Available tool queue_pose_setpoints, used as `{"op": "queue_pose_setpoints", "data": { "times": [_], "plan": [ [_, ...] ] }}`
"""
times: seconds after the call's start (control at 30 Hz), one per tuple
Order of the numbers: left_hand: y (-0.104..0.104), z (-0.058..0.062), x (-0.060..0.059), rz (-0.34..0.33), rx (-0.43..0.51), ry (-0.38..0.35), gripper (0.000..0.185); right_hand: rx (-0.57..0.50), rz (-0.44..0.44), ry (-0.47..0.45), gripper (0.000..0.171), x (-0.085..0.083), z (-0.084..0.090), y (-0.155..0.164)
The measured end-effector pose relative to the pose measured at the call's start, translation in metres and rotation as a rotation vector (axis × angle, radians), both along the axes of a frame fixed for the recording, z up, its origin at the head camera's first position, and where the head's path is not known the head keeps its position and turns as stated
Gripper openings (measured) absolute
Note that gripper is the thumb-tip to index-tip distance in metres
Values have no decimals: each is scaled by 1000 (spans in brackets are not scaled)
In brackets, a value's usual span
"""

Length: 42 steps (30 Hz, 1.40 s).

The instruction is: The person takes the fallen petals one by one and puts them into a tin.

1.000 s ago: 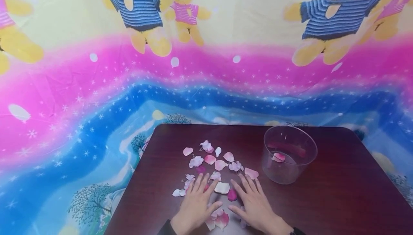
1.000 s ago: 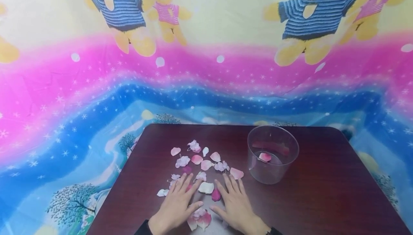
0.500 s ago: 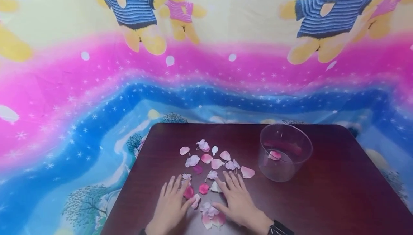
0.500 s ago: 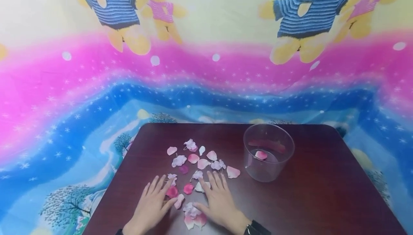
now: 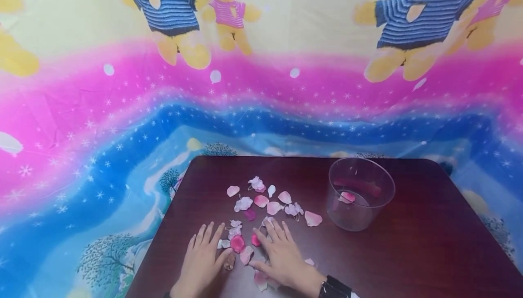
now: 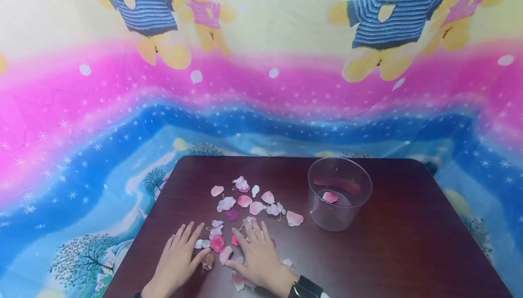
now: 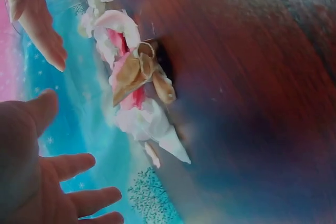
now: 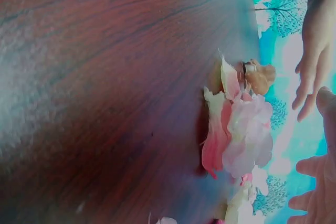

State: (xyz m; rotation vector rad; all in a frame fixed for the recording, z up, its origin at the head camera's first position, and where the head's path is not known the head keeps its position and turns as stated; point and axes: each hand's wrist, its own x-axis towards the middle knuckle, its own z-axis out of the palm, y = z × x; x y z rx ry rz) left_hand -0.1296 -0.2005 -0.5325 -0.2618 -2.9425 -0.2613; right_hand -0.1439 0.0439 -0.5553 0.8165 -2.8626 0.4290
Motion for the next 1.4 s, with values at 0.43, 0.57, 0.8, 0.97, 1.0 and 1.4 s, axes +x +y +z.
{"op": "queue_pose_setpoints", "data": {
  "times": [0.43, 0.57, 0.8, 0.97, 1.0, 1.4],
  "plan": [
    [0, -14, -20, -86, -56, -32, 43, 31, 4, -37, 78, -1, 4, -13],
    [0, -20, -24, -102, -83, -15, 32, 40, 8, -49, 78, 0, 5, -14],
    [-2, -26, -27, -104, -67, -45, 27, 60, 3, -41, 80, 0, 4, -12],
    [-4, -29, -26, -101, -60, -74, 19, 47, 8, -16, 78, 0, 3, -11],
    [-4, -30, -26, -99, -69, -68, 19, 39, 9, -9, 78, 1, 2, -10],
    [0, -10, -26, -87, -86, 107, 22, 19, -13, -5, 77, -4, 4, -3]
  ]
}}
